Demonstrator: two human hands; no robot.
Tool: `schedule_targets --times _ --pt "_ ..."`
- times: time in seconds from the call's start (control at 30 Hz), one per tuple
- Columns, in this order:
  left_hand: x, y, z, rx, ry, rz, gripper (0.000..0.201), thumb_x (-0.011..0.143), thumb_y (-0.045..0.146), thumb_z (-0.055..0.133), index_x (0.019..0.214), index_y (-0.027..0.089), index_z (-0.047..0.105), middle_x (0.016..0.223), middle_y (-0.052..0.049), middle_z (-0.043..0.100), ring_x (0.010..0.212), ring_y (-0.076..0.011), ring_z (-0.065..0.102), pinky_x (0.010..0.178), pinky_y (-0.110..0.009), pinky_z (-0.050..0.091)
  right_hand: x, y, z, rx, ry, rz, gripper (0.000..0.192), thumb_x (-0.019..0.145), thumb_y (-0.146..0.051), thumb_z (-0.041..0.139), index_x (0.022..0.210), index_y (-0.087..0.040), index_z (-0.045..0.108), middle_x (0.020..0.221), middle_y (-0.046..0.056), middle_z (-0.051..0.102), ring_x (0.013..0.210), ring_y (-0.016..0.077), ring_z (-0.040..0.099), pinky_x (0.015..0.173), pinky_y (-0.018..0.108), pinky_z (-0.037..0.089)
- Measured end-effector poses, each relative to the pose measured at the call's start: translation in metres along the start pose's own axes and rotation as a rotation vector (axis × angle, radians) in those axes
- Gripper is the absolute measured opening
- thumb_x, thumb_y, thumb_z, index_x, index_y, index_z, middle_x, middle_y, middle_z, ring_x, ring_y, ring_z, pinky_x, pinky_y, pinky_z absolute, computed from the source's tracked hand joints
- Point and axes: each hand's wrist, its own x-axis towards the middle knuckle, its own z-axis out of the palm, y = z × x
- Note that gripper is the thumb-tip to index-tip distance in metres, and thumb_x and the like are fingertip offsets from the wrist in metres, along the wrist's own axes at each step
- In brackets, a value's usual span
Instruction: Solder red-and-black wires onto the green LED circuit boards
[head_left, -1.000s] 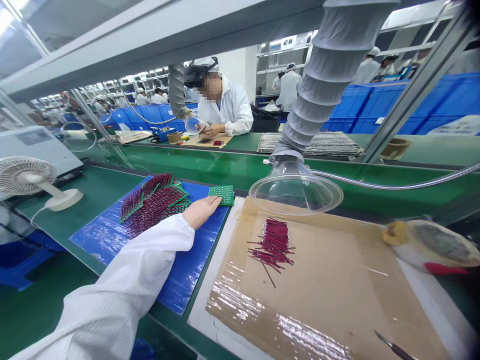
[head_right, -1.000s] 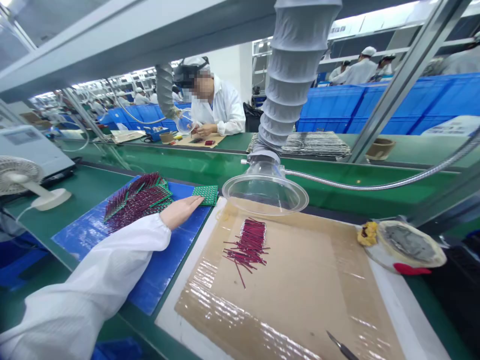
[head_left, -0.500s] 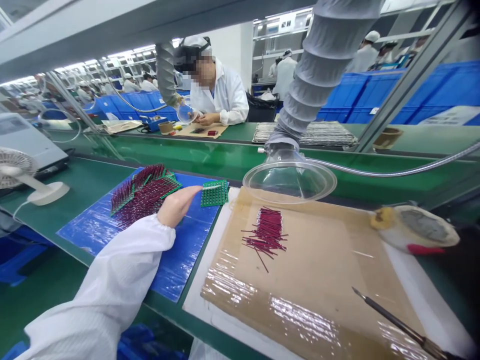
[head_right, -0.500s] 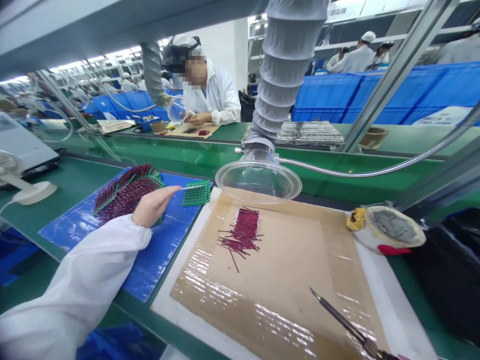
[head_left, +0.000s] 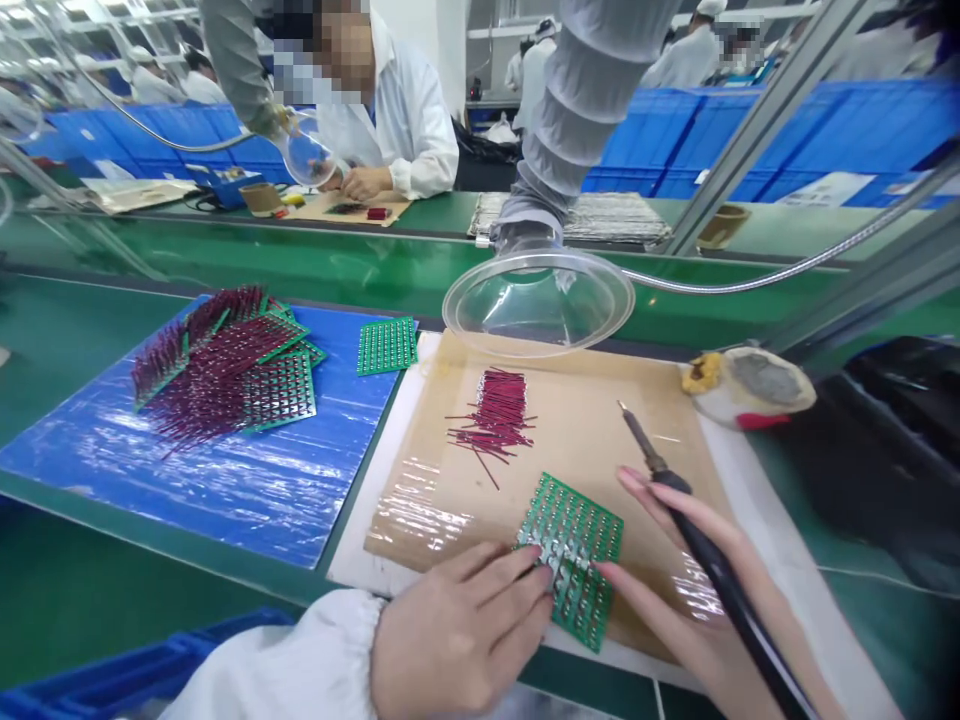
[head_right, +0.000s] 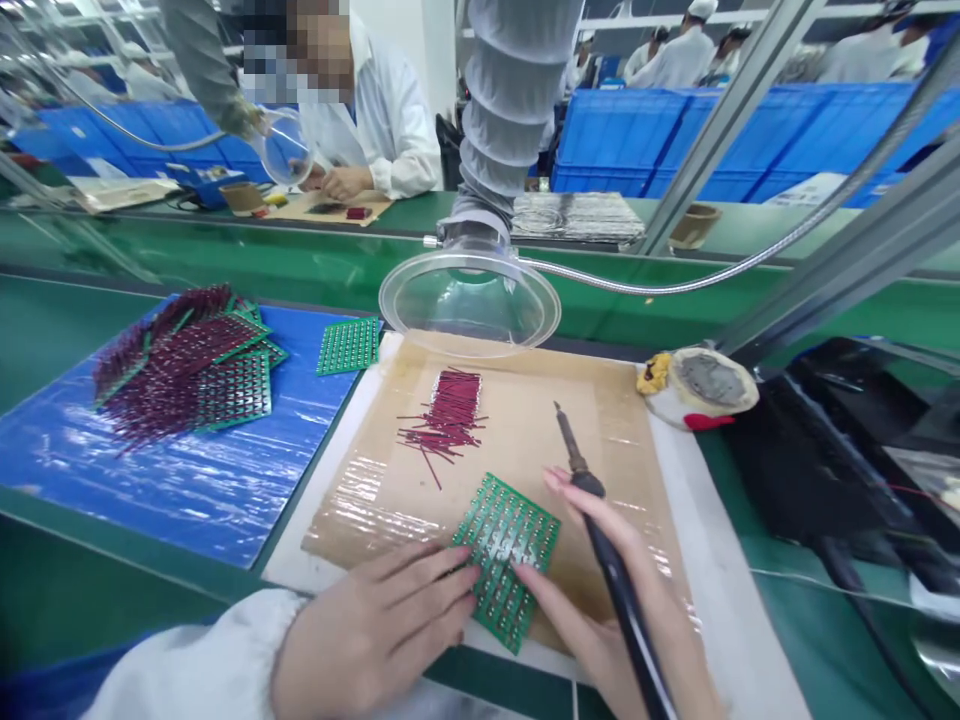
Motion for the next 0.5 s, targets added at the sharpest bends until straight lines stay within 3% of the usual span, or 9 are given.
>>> schedule_targets --times 0.13,0.27,0.4,0.5 --pt "0.011 -0.041 -0.019 0.086 -0.214 -0.028 0.031 0.099 0.014 0.036 0.106 0.008 0.065 0.102 -0.011 0.070 0.089 -0.0205 0.065 0.072 -0.034 0.059 -0.001 0.004 0.015 -0.131 -0.169 0.013 0.068 0.076 -0.039 0.073 0.136 -0.028 0.043 0.136 0.006 0.055 0.119 0.0283 0.058 0.104 0.050 0.051" --pt "0.032 -0.080 -0.024 0.260 -0.400 0.190 0.021 0.092 0.008 0.044 0.090 0.007 0.065 0.086 -0.012 0.066 0.075 -0.0207 0.061 0.062 -0.034 0.053 -0.008 0.013 0.022 -0.109 -0.253 0.016 0.064 0.082 -0.034 0.067 0.139 -0.029 0.038 0.139 0.005 0.053 0.123 0.0248 0.056 0.106 0.047 0.049" --pt "0.045 -0.089 -0.007 0.226 -0.412 0.295 0.019 0.089 0.005 0.047 0.075 0.009 0.060 0.070 -0.007 0.058 0.061 -0.0179 0.055 0.050 -0.030 0.044 -0.010 0.014 0.022 -0.093 -0.308 0.011 0.064 0.084 -0.032 0.065 0.141 -0.030 0.035 0.141 0.005 0.051 0.123 0.0233 0.057 0.106 0.044 0.050" --pt "0.046 -0.096 0.003 0.106 -0.389 0.167 0.018 0.092 0.006 0.043 0.087 0.010 0.061 0.080 -0.007 0.063 0.065 -0.0163 0.058 0.055 -0.029 0.046 -0.008 0.009 0.020 -0.073 -0.353 0.017 0.065 0.084 -0.031 0.066 0.141 -0.030 0.035 0.141 0.004 0.052 0.123 0.0216 0.057 0.106 0.040 0.051"
